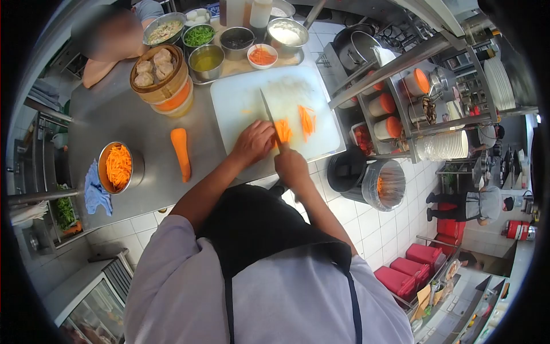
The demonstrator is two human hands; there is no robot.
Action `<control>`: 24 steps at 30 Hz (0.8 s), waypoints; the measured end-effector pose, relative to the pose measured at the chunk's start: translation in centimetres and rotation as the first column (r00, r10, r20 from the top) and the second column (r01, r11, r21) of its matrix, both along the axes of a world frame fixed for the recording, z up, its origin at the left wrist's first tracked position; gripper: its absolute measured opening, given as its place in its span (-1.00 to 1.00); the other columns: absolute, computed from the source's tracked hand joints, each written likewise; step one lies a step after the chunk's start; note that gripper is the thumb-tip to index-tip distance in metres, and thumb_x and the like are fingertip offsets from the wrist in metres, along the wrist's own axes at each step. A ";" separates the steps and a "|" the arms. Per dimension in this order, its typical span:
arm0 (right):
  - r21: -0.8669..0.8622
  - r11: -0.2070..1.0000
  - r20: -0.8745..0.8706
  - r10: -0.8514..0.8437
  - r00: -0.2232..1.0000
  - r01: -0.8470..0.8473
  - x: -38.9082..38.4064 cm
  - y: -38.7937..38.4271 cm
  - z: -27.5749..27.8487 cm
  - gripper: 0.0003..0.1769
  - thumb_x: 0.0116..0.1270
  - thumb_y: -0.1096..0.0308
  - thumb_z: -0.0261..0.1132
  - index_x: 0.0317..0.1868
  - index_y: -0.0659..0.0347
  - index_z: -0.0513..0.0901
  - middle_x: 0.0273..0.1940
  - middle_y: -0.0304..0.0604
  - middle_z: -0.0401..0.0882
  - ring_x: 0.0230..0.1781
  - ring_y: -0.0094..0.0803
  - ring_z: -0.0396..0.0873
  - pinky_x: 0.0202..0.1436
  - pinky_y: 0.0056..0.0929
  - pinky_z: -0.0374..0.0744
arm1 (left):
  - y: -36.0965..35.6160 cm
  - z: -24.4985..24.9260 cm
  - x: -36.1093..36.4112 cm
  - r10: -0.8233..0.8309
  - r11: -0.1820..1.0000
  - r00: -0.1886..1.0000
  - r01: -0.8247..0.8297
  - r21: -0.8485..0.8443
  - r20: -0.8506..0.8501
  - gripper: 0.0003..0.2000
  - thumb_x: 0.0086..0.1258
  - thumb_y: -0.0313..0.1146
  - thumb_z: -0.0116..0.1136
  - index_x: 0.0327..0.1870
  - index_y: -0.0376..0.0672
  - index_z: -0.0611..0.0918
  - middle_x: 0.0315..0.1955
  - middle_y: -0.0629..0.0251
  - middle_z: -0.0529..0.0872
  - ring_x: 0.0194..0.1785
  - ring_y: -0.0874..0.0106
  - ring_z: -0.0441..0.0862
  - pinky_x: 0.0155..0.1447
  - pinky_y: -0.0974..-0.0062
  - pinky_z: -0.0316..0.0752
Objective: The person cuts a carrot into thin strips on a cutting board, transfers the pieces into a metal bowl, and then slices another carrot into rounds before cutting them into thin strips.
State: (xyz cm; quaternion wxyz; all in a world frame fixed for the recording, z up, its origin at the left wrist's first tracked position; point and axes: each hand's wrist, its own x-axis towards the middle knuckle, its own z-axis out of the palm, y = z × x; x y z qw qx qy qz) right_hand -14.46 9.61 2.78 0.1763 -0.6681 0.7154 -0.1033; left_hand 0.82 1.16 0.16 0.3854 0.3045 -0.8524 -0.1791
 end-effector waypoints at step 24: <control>0.099 0.992 0.001 -0.077 0.997 0.077 0.7 -1.0 -0.8 -0.78 0.56 0.29 0.12 -0.05 0.32 0.49 -0.32 0.28 0.75 -0.25 0.23 0.77 -0.13 0.17 0.69 | -0.1 -0.6 0.6 0.104 0.994 0.992 -0.101 0.046 -0.071 -0.87 0.41 -0.45 0.20 -0.09 -0.23 0.64 0.01 0.08 0.67 0.08 0.04 0.63 0.20 0.12 0.57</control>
